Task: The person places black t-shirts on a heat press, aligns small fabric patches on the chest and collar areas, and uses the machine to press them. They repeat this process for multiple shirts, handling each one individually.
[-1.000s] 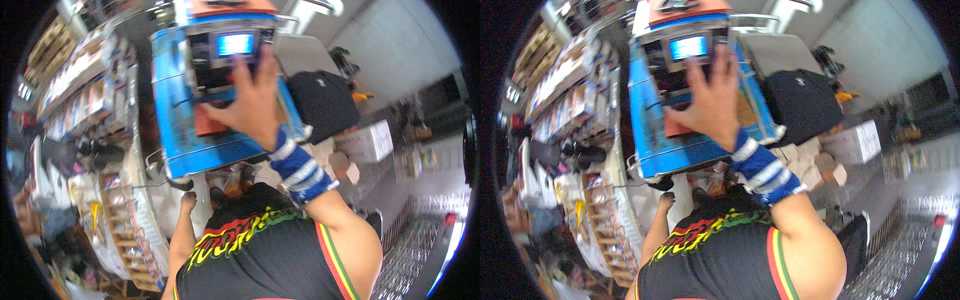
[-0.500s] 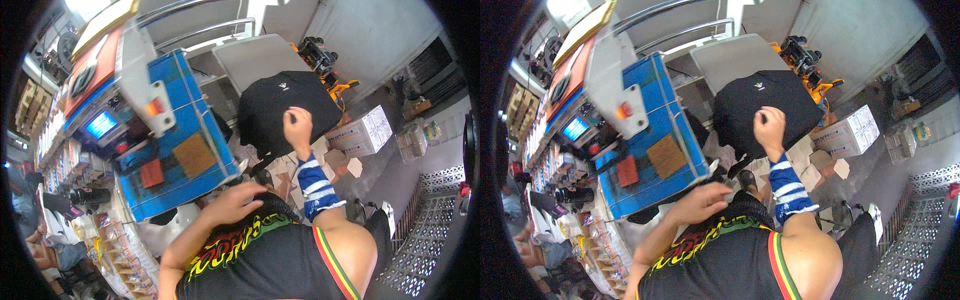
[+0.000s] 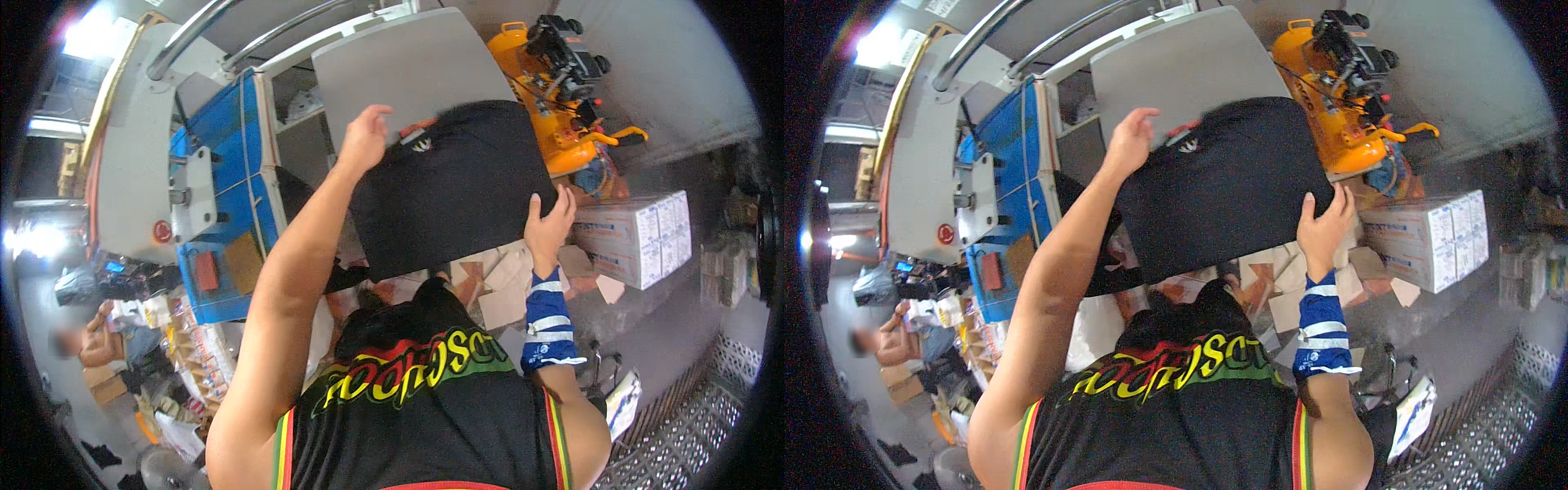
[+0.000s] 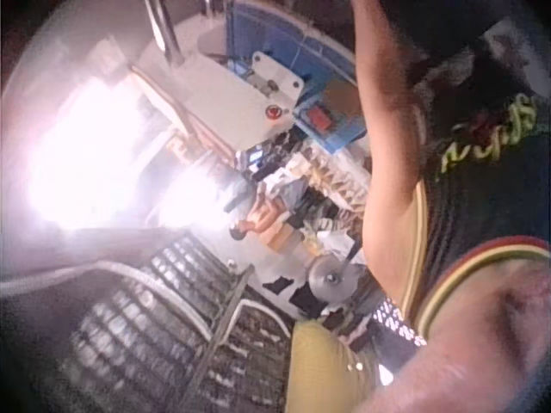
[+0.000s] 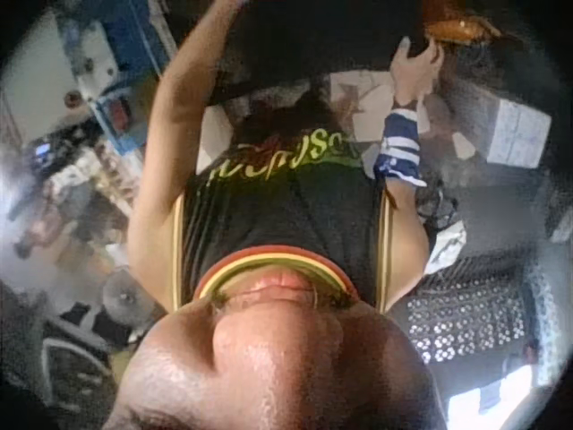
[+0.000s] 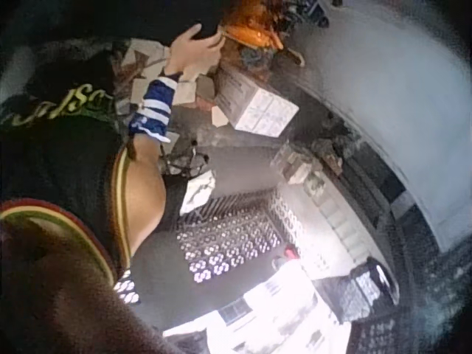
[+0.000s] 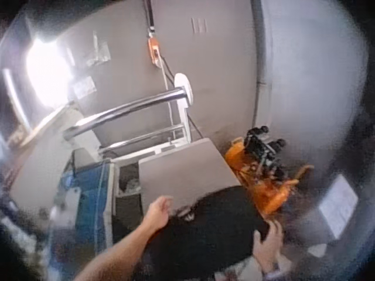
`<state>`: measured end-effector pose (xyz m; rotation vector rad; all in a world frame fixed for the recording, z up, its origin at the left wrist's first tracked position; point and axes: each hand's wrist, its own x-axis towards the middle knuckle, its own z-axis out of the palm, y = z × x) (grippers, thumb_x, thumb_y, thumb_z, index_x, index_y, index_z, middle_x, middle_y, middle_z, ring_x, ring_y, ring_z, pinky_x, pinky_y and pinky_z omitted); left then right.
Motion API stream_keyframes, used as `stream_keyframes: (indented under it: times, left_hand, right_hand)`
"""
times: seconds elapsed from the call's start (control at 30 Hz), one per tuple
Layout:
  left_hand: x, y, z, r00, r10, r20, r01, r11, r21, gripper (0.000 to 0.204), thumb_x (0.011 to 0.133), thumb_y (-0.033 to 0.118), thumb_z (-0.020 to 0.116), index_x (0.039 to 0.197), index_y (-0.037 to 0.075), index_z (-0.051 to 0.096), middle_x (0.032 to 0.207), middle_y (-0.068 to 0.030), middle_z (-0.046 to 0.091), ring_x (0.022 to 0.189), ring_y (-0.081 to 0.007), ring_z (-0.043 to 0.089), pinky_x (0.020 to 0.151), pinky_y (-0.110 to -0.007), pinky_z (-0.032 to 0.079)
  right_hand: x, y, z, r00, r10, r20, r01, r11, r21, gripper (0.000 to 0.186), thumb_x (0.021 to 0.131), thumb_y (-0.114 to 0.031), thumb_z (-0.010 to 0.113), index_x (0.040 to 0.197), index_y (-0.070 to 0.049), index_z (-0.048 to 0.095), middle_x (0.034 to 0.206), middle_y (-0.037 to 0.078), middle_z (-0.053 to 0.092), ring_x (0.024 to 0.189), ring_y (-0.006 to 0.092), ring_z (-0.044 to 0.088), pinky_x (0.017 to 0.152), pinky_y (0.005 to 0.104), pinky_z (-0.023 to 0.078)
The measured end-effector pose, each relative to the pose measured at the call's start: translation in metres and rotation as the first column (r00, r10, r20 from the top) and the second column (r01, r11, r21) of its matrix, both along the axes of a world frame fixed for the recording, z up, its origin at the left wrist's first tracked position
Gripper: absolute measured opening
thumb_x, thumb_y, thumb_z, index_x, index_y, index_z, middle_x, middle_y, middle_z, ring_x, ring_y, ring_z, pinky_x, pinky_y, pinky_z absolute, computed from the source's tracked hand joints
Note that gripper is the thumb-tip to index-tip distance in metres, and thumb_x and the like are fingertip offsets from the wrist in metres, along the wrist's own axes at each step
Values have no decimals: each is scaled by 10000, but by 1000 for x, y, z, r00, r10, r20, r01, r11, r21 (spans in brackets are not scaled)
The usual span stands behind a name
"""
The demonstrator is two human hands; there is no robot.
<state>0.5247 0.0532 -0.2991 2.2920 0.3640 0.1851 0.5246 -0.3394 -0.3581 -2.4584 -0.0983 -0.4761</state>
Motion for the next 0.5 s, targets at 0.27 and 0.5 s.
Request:
stream_keyframes:
  times: [0.27, 0.5]
  left_hand:
    - [7, -41, 23, 986, 158, 49, -155, 986, -57, 289, 904, 177, 750, 1128, 10, 678, 896, -151, 714, 838, -266, 691, 740, -396, 545]
    - [-201, 35, 95, 740, 622, 256, -290, 638, -713, 399, 1001, 174, 617, 1348, -25, 612, 1145, -92, 698, 974, -149, 678, 792, -295, 570]
  right_hand:
    - [8, -9, -5, 992, 117, 47, -120, 991, 61, 601, 905, -256, 737, 1380, 40, 516, 1377, 275, 547, 1305, 433, 494, 1119, 508, 385]
    - [15, -53, -28, 948, 230, -218, -117, 894, 432, 781, 1009, -430, 660, 1541, 54, 355, 1561, 249, 409, 1445, 340, 404, 1204, 441, 295]
